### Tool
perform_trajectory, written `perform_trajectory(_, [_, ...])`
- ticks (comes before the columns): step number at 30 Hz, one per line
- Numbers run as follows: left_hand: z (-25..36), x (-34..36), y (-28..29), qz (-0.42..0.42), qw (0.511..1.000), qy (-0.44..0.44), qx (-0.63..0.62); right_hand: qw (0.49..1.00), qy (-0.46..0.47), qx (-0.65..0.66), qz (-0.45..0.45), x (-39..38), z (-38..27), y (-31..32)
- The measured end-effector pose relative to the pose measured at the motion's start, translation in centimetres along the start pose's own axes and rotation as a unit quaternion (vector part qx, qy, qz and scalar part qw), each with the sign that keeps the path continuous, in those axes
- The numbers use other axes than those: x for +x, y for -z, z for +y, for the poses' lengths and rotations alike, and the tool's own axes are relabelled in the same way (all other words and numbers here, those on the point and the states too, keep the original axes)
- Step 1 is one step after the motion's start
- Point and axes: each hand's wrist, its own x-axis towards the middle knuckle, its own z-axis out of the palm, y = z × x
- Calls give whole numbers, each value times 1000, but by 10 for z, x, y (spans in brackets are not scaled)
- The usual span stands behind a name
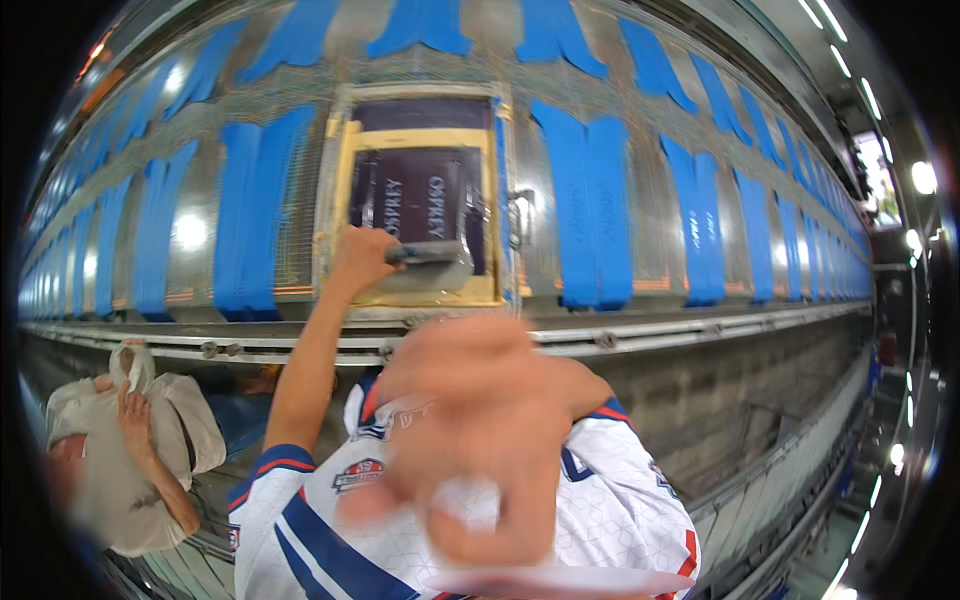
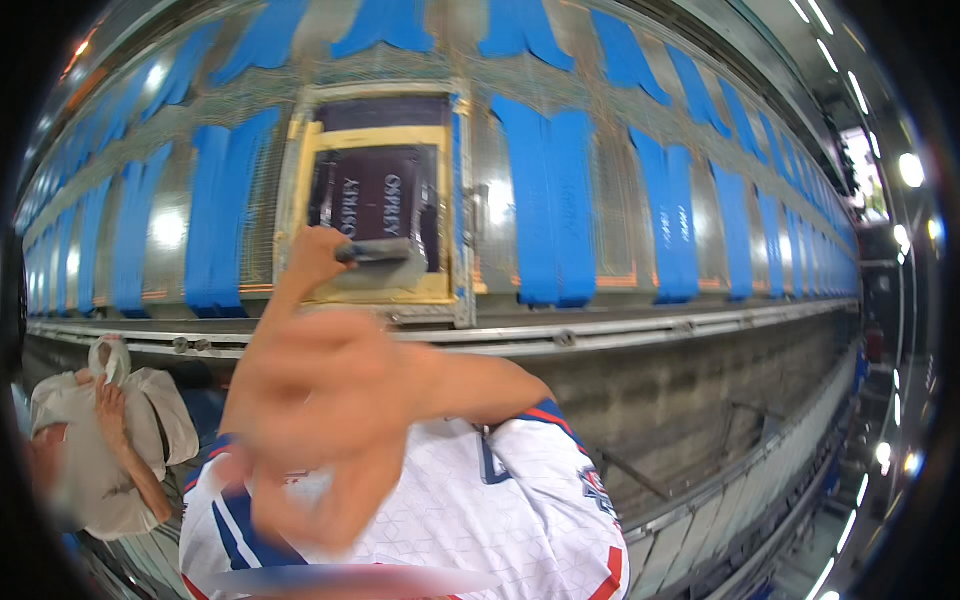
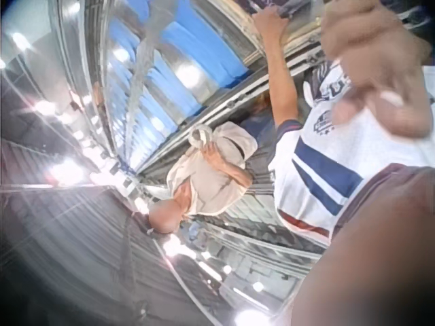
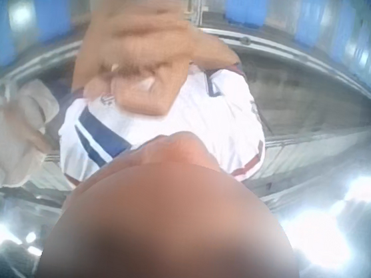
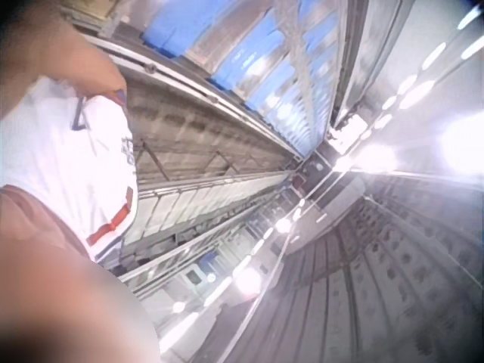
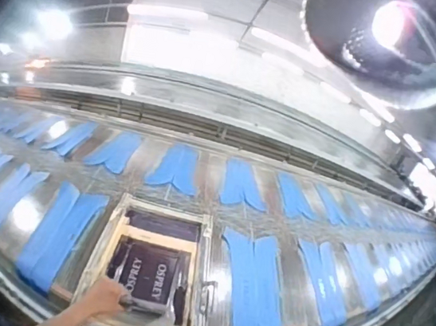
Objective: The person uses a squeegee to pull dark ink across a screen-printing frame labeled 'OSPREY' mounted over a blue fabric surface. The person repeatedly repositions the squeegee and pulls it across the same area multiple times. A second person is visible nearby but does not assist with the printing action.
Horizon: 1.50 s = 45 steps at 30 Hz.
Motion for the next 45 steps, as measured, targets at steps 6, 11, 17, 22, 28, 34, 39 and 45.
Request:
perform_trajectory(6, [38,-8,9,80,994,-63,31,743,-459,-480,84,-188,240,157])
perform_trajectory(11, [40,-25,27,30,999,-12,7,612,-676,-410,-14,-238,261,134])
perform_trajectory(17, [37,-20,19,-62,998,-22,16,665,-594,-442,91,-247,259,135])
perform_trajectory(22, [4,60,38,-16,999,-40,16,653,-621,-419,110,-225,240,135])
perform_trajectory(28, [-43,168,72,24,999,-33,-4,669,-610,-410,110,-225,239,133])
perform_trajectory(34, [-20,113,40,112,989,-96,28,688,-605,-380,128,-238,251,142])
perform_trajectory(39, [38,-24,-5,139,980,-116,78,694,-583,-404,118,-223,249,153])
perform_trajectory(45, [65,-35,21,80,995,-7,61,709,-593,-371,87,-218,253,153])
